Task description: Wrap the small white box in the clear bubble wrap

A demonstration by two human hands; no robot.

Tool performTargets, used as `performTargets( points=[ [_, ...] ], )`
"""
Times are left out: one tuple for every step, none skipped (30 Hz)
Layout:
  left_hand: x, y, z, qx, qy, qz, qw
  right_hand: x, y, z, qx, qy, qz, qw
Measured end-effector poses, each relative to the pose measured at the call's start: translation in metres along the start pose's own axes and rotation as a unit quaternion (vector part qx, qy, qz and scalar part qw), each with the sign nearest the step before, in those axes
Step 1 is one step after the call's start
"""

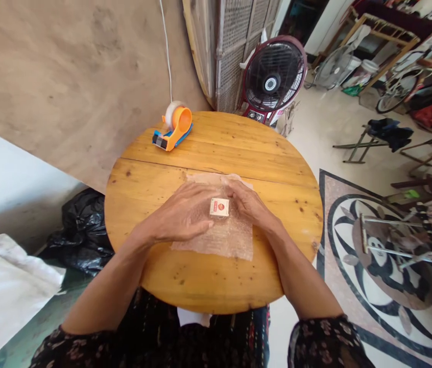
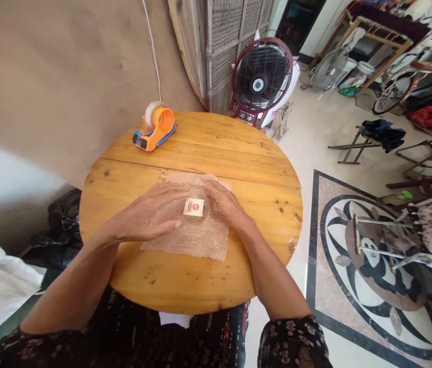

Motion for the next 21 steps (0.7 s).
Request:
performTargets(
  points=[
    [-0.007,-0.002,-0.001,0.004,0.017,-0.001,1.000,0.000,0.000,0.000,0.002,-0.001,0.000,1.000],
    [-0.013,-0.006,0.000,0.013,0.036,-0.005,0.999,0.001,0.000,0.000,0.001,-0.002,-0.003,1.000],
    [-0.022,-0.009,0.004,0.028,0.052,-0.002,0.998,0.002,0.000,-0.001,-0.003,-0.002,-0.011,1.000],
    [-0.031,-0.014,0.010,0.049,0.069,0.005,0.996,0.003,-0.001,-0.001,-0.008,-0.002,-0.020,1.000],
    [-0.038,-0.019,0.018,0.066,0.086,0.003,0.994,0.003,-0.001,-0.001,-0.013,-0.001,-0.028,1.000],
    [-0.045,-0.025,0.026,0.078,0.099,0.006,0.992,0.003,-0.001,-0.002,-0.017,0.001,-0.035,0.999],
    [-0.050,-0.029,0.033,0.077,0.111,0.006,0.991,0.003,-0.001,-0.001,-0.019,0.003,-0.039,0.999],
    [-0.052,-0.034,0.041,0.079,0.128,-0.002,0.989,0.002,-0.001,-0.001,-0.020,0.005,-0.040,0.999],
    [-0.053,-0.038,0.048,0.072,0.145,-0.008,0.987,0.000,-0.001,-0.001,-0.019,0.006,-0.036,0.999],
    [-0.053,-0.041,0.055,0.062,0.161,-0.010,0.985,-0.001,-0.002,-0.001,-0.020,0.005,-0.031,0.999],
    [-0.052,-0.043,0.059,0.042,0.175,-0.018,0.983,-0.003,-0.002,-0.001,-0.021,0.003,-0.026,0.999],
    [-0.049,-0.045,0.063,0.028,0.189,-0.027,0.981,-0.004,-0.002,-0.001,-0.022,0.000,-0.021,1.000],
    [-0.046,-0.045,0.066,0.015,0.201,-0.035,0.979,-0.006,-0.002,-0.001,-0.024,-0.001,-0.017,1.000],
    [-0.043,-0.045,0.068,0.004,0.213,-0.045,0.976,-0.007,-0.003,0.000,-0.025,-0.001,-0.016,1.000],
    [-0.041,-0.045,0.069,-0.006,0.220,-0.050,0.974,-0.008,-0.003,0.000,-0.026,0.001,-0.016,1.000],
    [-0.040,-0.043,0.067,-0.018,0.226,-0.051,0.973,-0.009,-0.003,0.000,-0.029,0.005,-0.017,0.999],
    [-0.040,-0.041,0.065,-0.029,0.228,-0.048,0.972,-0.010,-0.003,0.000,-0.032,0.009,-0.016,0.999],
    [-0.042,-0.039,0.061,-0.040,0.228,-0.042,0.972,-0.012,-0.003,0.000,-0.035,0.015,-0.014,0.999],
    [-0.044,-0.036,0.057,-0.052,0.225,-0.036,0.972,-0.013,-0.003,0.000,-0.037,0.020,-0.011,0.999],
    [-0.045,-0.032,0.051,-0.061,0.219,-0.029,0.973,-0.015,-0.003,-0.001,-0.039,0.028,-0.007,0.999],
    [-0.046,-0.027,0.044,-0.073,0.212,-0.025,0.974,-0.016,-0.003,-0.001,-0.040,0.040,-0.004,0.998]
  ],
)
Point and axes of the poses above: each hand's wrist, its own y-axis towards the middle knuckle, its own z-axis out of the palm, x = y × z, the point moved 10 cm from there along y, towards the middle knuckle, and after that the axes turned 2 degrees about -y, right-handed, at the moved point
